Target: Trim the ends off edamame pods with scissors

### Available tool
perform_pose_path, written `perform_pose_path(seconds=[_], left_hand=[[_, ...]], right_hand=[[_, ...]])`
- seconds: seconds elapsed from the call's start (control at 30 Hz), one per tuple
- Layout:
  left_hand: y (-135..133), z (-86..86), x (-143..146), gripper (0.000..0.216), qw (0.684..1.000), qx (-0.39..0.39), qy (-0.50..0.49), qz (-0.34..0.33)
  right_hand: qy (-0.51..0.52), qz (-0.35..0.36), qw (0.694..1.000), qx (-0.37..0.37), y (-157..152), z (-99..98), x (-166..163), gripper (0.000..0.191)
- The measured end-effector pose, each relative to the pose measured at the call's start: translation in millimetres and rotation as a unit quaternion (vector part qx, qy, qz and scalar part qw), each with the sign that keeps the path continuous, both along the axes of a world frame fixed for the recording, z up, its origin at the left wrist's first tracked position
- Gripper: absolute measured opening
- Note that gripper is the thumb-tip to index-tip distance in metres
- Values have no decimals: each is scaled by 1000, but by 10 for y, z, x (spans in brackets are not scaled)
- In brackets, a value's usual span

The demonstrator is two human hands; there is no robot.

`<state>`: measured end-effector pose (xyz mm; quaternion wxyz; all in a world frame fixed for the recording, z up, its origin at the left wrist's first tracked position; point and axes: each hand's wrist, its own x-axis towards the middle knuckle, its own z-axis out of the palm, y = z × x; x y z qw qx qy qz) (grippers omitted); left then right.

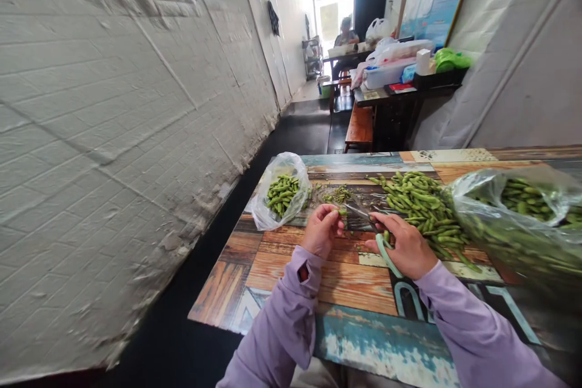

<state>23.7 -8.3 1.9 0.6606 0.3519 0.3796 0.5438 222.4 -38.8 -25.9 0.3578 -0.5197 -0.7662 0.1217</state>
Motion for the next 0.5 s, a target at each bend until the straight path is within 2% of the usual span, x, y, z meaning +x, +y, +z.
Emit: perform_pose_path(seconds=[0.13,0.5], left_hand=[[-13,-2,9,36,1000,-1,-21,-19],[-92,-2,109,35,997,-4,-40,-71]], right_hand=[[-39,13,999,8,-31,36,-36,48],[-13,25,1000,3,-55,81,-63,49]])
